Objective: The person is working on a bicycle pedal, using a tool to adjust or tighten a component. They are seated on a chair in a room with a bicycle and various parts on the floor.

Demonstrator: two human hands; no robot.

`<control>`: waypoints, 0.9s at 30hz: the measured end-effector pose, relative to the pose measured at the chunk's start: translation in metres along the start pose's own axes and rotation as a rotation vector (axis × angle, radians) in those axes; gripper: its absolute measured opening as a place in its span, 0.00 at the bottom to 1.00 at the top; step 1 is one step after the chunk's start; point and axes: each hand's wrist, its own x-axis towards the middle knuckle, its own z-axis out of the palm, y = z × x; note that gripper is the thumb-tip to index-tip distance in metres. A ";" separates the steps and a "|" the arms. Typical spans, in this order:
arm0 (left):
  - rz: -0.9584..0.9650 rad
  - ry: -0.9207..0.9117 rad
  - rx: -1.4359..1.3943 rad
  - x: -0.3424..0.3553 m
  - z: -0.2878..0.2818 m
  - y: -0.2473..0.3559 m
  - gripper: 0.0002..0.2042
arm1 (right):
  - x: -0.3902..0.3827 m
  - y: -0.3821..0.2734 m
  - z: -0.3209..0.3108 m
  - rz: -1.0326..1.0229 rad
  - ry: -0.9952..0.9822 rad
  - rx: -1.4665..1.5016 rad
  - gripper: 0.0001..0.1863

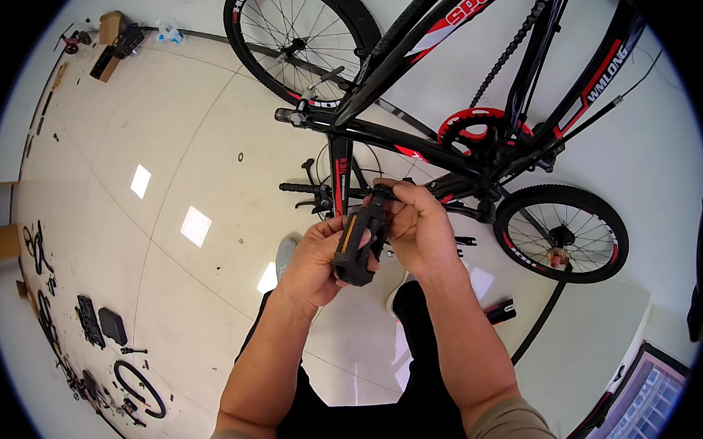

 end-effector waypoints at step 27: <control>0.301 0.265 0.519 -0.011 0.015 0.013 0.07 | 0.002 0.002 0.001 -0.025 0.049 -0.004 0.14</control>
